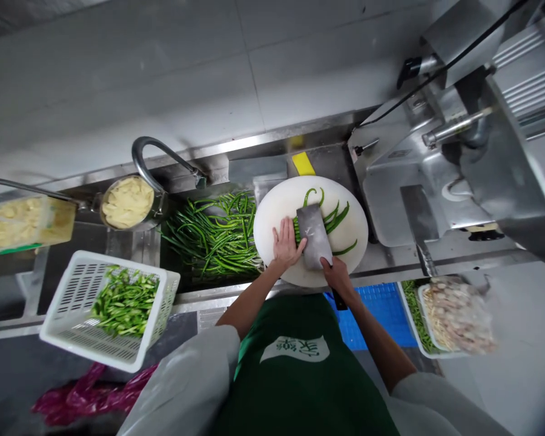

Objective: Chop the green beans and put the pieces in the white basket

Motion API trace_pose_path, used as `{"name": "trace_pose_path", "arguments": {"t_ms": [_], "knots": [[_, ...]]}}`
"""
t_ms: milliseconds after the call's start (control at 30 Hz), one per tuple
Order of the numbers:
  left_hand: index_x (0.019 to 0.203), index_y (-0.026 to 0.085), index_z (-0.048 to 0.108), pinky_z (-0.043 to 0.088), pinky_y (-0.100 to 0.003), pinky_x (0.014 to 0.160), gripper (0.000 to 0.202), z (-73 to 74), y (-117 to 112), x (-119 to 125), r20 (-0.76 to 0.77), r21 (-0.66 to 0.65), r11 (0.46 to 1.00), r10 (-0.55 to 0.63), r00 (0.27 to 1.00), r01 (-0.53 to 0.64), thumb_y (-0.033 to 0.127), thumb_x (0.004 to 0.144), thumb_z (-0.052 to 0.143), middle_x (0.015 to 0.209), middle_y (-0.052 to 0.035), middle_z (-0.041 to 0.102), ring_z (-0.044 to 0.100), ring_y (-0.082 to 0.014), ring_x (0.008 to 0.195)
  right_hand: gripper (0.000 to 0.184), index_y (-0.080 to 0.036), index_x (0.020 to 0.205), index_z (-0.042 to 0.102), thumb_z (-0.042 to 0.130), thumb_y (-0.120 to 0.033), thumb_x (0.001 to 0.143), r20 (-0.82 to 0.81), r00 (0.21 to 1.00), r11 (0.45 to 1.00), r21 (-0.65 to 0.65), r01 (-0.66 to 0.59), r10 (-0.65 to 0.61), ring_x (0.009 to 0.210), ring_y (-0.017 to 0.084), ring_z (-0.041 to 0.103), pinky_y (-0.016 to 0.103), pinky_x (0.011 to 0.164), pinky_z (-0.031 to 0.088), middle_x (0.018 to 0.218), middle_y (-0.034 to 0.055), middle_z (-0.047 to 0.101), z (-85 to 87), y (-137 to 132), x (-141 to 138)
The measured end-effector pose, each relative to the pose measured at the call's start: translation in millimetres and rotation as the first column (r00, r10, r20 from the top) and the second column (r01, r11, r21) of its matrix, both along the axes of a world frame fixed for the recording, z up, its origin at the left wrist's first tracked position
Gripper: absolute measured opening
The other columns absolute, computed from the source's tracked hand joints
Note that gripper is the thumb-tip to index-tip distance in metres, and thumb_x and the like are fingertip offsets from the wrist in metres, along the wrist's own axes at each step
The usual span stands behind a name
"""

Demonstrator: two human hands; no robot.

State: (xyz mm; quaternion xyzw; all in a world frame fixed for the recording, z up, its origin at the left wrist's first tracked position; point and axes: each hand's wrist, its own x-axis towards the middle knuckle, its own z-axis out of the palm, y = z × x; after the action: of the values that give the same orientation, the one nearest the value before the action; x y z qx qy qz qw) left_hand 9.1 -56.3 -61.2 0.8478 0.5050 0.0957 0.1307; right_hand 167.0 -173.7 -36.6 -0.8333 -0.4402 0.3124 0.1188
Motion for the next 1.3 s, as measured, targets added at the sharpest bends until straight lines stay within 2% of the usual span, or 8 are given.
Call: {"name": "trace_pose_path", "arguments": {"t_ms": [167,267,533,833,1100,1200,1300], "knots": [[0.166,0.005,0.006,0.004,-0.058,0.130,0.086,0.9,9,-1,-0.001,0.000,1.000,-0.017,1.000,0.017,0.060,0.104,0.030,0.171,-0.0181,0.013,0.009,-0.0300,0.161,0.038,-0.010,0.095,0.071,0.049,-0.041,0.098,0.032,0.993,0.993,-0.045,-0.112,0.113,0.090,0.028,0.067,0.032,0.076,0.042,0.092,0.0191,0.074,0.5,4,19],[0.166,0.006,0.006,0.003,-0.057,0.130,0.086,0.3,12,-2,-0.008,-0.014,1.000,-0.019,1.000,0.019,0.060,0.103,0.031,0.171,-0.0175,0.013,0.008,-0.0296,0.161,0.038,-0.009,0.097,0.071,0.049,-0.040,0.098,0.018,0.991,0.991,-0.039,-0.131,0.132,0.093,0.029,0.067,0.032,0.078,0.043,0.095,0.0204,0.074,-1.6,9,21],[0.165,0.005,0.006,0.004,-0.058,0.130,0.088,-2.6,16,-4,0.002,-0.045,0.998,-0.043,0.999,0.043,0.059,0.103,0.033,0.171,-0.0183,0.013,0.007,-0.0297,0.161,0.039,-0.009,0.100,0.073,0.048,-0.039,0.100,0.014,0.990,0.986,-0.091,-0.140,0.142,0.098,0.029,0.068,0.032,0.082,0.044,0.100,0.0214,0.075,0.6,25,-1],[0.165,0.003,0.010,0.004,-0.059,0.129,0.086,-2.4,16,-7,0.027,-0.058,0.997,-0.050,0.998,0.052,0.058,0.103,0.033,0.171,-0.0201,0.014,0.008,-0.0301,0.161,0.043,-0.006,0.108,0.072,0.047,-0.040,0.102,-0.015,0.996,0.989,-0.122,-0.087,0.086,0.095,0.028,0.071,0.031,0.078,0.044,0.100,0.0226,0.075,8.7,39,-29],[0.165,0.005,0.013,0.004,-0.059,0.129,0.077,3.9,16,-10,0.031,-0.085,0.995,-0.050,0.998,0.052,0.051,0.105,0.030,0.170,-0.0193,0.020,0.013,-0.0288,0.160,0.043,-0.006,0.107,0.073,0.046,-0.039,0.101,0.042,0.999,0.999,-0.049,-0.007,0.009,0.095,0.028,0.070,0.030,0.076,0.045,0.102,0.0226,0.076,8.7,53,-59],[0.165,0.007,0.017,0.005,-0.060,0.129,0.072,5.7,7,-19,0.009,-0.065,0.996,-0.060,0.998,0.061,0.048,0.106,0.027,0.168,-0.0188,0.027,0.015,-0.0279,0.160,0.040,-0.009,0.103,0.074,0.047,-0.039,0.100,0.028,0.999,1.000,-0.007,-0.026,0.026,0.092,0.026,0.070,0.028,0.074,0.045,0.099,0.0205,0.077,12.4,51,-54],[0.164,0.010,0.019,0.010,-0.061,0.128,0.069,10.1,0,-33,0.013,-0.066,0.994,-0.083,0.996,0.084,0.047,0.106,0.026,0.166,-0.0177,0.034,0.019,-0.0288,0.159,0.041,-0.010,0.098,0.074,0.046,-0.040,0.098,0.005,1.000,0.997,0.072,-0.013,0.012,0.091,0.027,0.070,0.029,0.075,0.044,0.097,0.0201,0.076,19.5,40,-34]]}}
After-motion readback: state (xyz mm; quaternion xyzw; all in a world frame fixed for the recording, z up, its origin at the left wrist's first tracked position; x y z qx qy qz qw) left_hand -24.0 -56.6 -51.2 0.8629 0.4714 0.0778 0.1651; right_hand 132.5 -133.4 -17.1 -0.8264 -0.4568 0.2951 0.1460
